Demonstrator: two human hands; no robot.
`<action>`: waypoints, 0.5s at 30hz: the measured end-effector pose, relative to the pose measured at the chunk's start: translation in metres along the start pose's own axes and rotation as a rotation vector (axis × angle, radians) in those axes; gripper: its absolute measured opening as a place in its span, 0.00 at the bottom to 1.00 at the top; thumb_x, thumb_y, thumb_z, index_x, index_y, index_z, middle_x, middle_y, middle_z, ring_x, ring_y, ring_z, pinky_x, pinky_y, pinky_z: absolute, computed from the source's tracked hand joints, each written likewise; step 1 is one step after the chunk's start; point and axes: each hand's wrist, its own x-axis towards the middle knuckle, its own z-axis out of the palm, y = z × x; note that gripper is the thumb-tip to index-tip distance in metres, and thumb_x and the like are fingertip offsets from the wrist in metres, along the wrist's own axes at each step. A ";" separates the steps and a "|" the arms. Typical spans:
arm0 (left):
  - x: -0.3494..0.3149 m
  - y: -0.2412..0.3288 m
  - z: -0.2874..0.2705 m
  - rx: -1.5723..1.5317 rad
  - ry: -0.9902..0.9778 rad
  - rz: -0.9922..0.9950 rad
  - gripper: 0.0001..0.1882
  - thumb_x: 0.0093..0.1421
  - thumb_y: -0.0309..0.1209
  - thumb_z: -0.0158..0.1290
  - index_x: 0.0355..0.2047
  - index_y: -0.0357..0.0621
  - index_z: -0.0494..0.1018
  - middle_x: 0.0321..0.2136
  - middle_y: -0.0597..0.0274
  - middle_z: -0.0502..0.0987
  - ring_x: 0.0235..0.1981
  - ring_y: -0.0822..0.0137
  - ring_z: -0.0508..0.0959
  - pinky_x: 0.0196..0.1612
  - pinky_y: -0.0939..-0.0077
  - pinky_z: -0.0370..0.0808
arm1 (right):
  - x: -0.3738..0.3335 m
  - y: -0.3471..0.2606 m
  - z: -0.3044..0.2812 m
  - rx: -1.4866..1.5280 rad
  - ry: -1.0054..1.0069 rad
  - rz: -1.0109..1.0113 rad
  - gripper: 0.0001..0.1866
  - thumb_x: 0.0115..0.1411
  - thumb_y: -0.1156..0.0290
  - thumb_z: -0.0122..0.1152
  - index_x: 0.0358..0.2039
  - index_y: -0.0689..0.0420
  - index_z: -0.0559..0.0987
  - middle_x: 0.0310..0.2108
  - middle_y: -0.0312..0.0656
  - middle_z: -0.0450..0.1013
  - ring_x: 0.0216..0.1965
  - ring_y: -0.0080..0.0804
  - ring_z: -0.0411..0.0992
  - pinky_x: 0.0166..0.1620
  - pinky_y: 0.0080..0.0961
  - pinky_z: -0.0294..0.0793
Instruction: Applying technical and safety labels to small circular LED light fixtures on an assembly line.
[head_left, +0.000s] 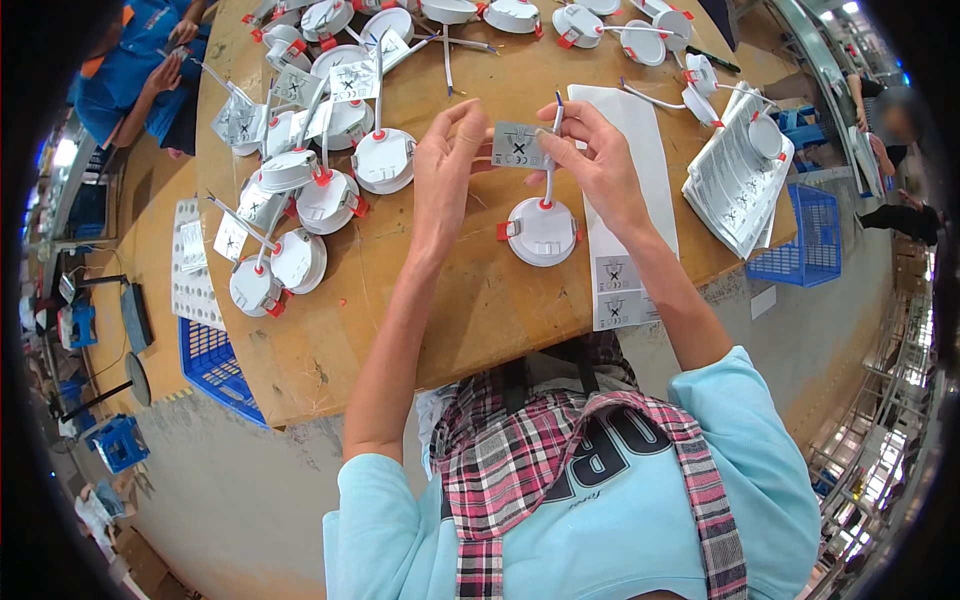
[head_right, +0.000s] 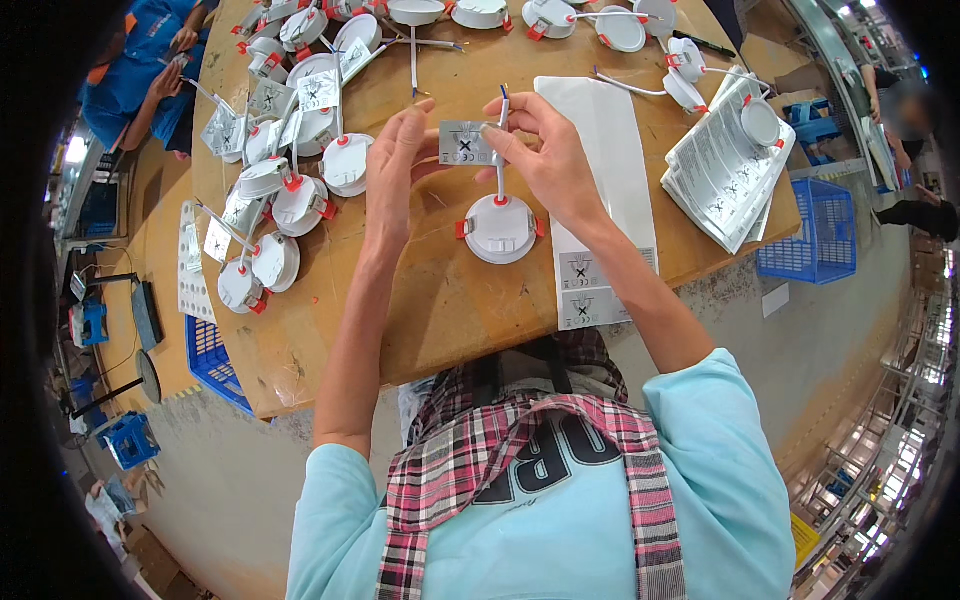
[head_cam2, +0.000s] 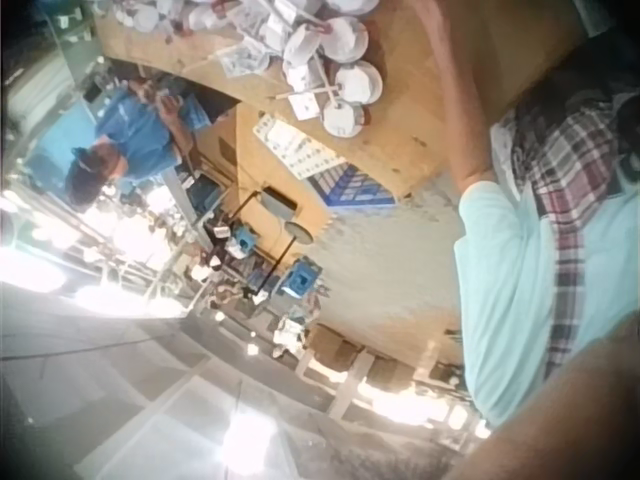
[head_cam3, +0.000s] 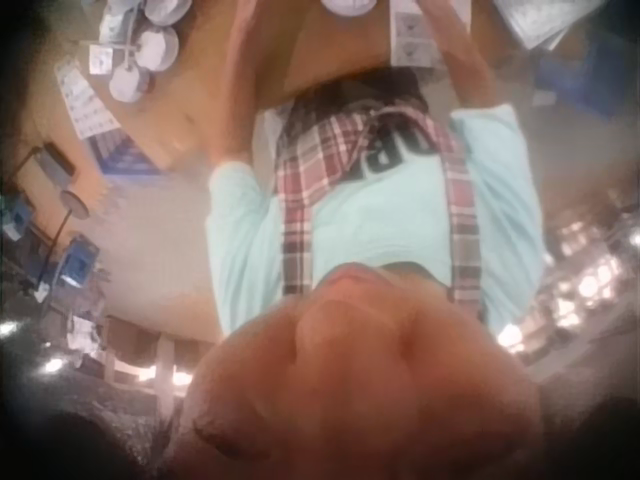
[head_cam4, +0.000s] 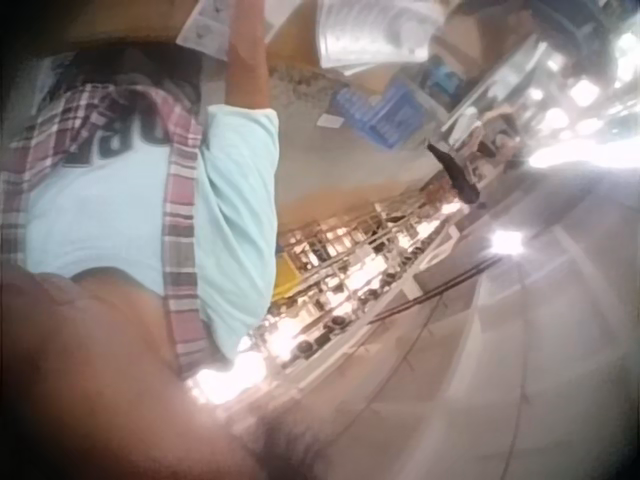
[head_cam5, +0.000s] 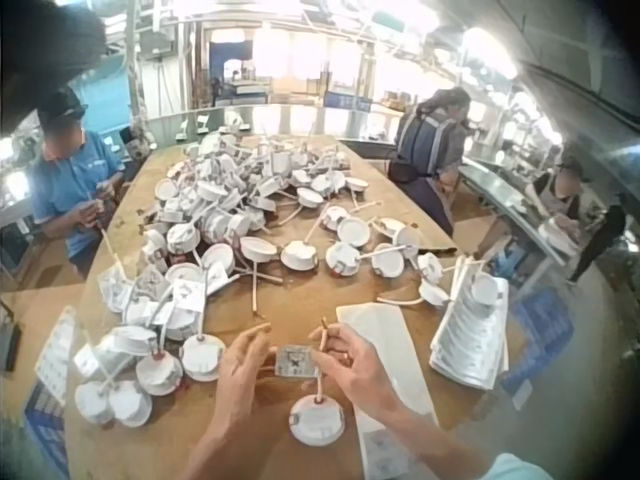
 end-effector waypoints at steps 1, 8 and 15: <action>0.000 -0.001 0.000 0.027 0.019 0.031 0.17 0.63 0.39 0.48 0.34 0.34 0.77 0.26 0.62 0.78 0.29 0.75 0.77 0.38 0.79 0.74 | -0.001 -0.002 -0.001 -0.033 0.010 0.024 0.13 0.59 0.73 0.55 0.43 0.64 0.69 0.32 0.45 0.75 0.28 0.29 0.77 0.30 0.19 0.74; 0.005 -0.005 -0.011 -0.004 -0.012 0.050 0.08 0.58 0.30 0.56 0.31 0.36 0.77 0.25 0.64 0.78 0.26 0.78 0.75 0.33 0.84 0.73 | 0.004 0.006 -0.006 -0.184 0.029 0.009 0.11 0.58 0.71 0.58 0.38 0.66 0.76 0.29 0.45 0.77 0.28 0.26 0.76 0.33 0.18 0.72; 0.010 -0.010 -0.016 -0.121 -0.078 -0.013 0.13 0.61 0.34 0.52 0.35 0.34 0.76 0.28 0.61 0.78 0.29 0.74 0.77 0.34 0.79 0.75 | 0.006 0.006 -0.005 -0.076 -0.044 0.099 0.12 0.59 0.68 0.58 0.34 0.66 0.78 0.26 0.41 0.77 0.28 0.26 0.77 0.34 0.18 0.72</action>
